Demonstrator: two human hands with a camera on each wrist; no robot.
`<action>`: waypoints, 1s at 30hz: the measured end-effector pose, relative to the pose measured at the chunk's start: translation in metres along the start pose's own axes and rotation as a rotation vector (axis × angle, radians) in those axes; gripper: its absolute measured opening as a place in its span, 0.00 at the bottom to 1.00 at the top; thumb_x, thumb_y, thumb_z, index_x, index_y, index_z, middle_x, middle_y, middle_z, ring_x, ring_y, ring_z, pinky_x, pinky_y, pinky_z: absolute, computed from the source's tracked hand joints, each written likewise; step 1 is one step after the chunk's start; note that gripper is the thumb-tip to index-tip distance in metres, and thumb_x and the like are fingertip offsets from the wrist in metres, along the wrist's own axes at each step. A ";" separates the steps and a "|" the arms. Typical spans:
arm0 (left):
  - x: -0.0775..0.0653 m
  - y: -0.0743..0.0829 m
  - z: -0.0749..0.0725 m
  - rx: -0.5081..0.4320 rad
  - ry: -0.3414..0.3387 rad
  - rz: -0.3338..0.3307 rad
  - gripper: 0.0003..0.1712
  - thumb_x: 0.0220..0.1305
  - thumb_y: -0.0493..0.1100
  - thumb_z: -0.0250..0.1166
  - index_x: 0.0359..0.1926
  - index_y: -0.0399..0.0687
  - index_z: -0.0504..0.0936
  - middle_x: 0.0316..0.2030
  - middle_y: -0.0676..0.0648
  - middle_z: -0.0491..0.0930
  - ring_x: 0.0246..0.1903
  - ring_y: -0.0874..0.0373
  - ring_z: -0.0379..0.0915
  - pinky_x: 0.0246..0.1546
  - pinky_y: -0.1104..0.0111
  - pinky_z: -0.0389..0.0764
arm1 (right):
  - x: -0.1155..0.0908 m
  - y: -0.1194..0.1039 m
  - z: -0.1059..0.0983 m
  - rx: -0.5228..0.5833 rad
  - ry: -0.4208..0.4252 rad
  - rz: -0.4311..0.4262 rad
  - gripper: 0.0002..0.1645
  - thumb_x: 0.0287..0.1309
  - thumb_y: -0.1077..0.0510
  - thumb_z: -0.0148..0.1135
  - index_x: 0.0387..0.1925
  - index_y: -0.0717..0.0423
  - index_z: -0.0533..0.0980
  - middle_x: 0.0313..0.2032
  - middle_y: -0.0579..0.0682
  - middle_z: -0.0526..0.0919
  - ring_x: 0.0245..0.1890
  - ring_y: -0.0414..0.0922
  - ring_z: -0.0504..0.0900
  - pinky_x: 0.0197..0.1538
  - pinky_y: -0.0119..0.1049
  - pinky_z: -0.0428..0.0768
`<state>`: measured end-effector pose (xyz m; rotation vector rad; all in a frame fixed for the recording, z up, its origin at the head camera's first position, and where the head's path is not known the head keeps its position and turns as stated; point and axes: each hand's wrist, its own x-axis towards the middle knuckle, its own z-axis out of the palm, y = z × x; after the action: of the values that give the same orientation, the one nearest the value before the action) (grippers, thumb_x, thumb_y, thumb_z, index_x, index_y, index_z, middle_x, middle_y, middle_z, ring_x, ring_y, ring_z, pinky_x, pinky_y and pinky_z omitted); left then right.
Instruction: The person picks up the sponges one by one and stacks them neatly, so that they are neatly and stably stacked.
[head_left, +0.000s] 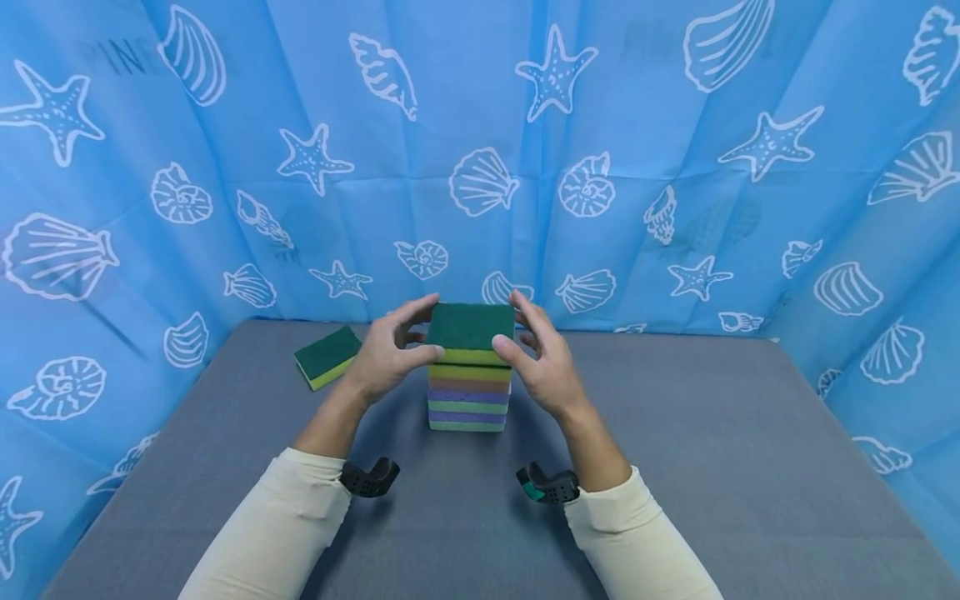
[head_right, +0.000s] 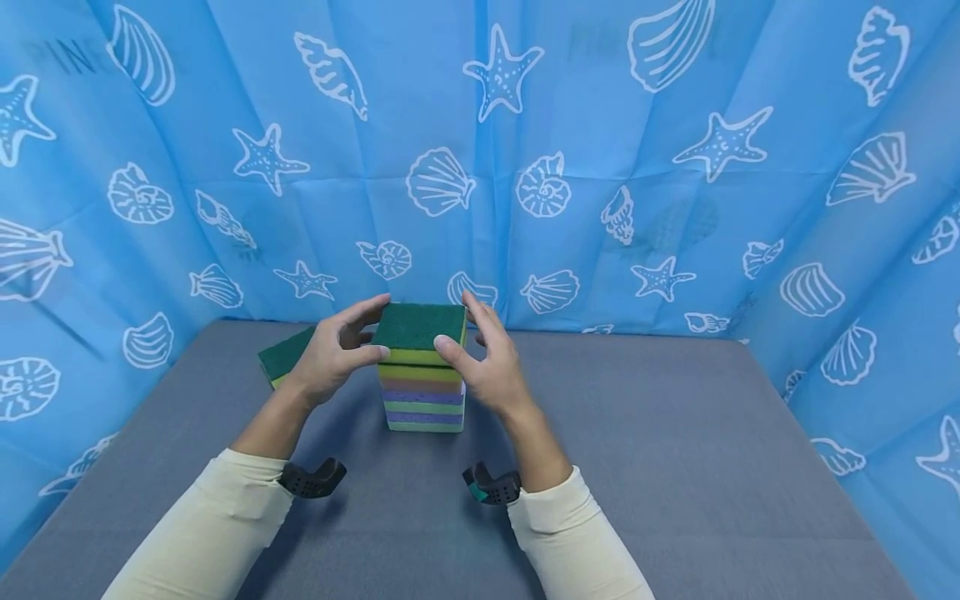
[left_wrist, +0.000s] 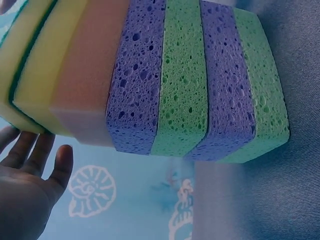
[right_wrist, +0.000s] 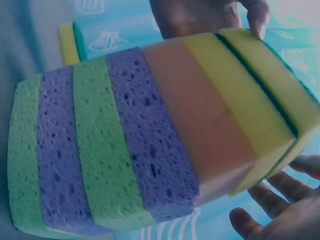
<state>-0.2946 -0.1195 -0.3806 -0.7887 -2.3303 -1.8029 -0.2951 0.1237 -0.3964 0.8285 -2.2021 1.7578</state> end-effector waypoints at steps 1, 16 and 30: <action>0.000 0.000 0.000 0.000 0.001 0.001 0.41 0.58 0.40 0.64 0.71 0.39 0.60 0.67 0.38 0.61 0.63 0.47 0.59 0.57 0.50 0.65 | 0.000 0.000 0.001 -0.004 0.001 0.003 0.43 0.65 0.45 0.56 0.74 0.54 0.53 0.70 0.53 0.58 0.67 0.51 0.59 0.63 0.54 0.61; -0.001 0.001 0.002 0.000 0.015 0.016 0.42 0.57 0.41 0.64 0.72 0.41 0.60 0.67 0.41 0.62 0.62 0.48 0.59 0.57 0.48 0.64 | 0.000 0.000 0.006 -0.008 0.017 -0.012 0.40 0.63 0.55 0.59 0.73 0.54 0.56 0.67 0.57 0.62 0.63 0.54 0.65 0.60 0.58 0.64; -0.014 -0.004 -0.010 -0.103 0.133 0.063 0.35 0.61 0.32 0.60 0.69 0.35 0.62 0.64 0.40 0.65 0.61 0.38 0.60 0.55 0.50 0.66 | 0.000 -0.001 0.002 -0.020 0.004 -0.014 0.40 0.62 0.53 0.62 0.72 0.55 0.59 0.69 0.54 0.61 0.64 0.54 0.64 0.60 0.55 0.66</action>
<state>-0.2869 -0.1342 -0.3862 -0.7218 -2.1224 -1.8993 -0.2942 0.1218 -0.3962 0.8333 -2.2024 1.7263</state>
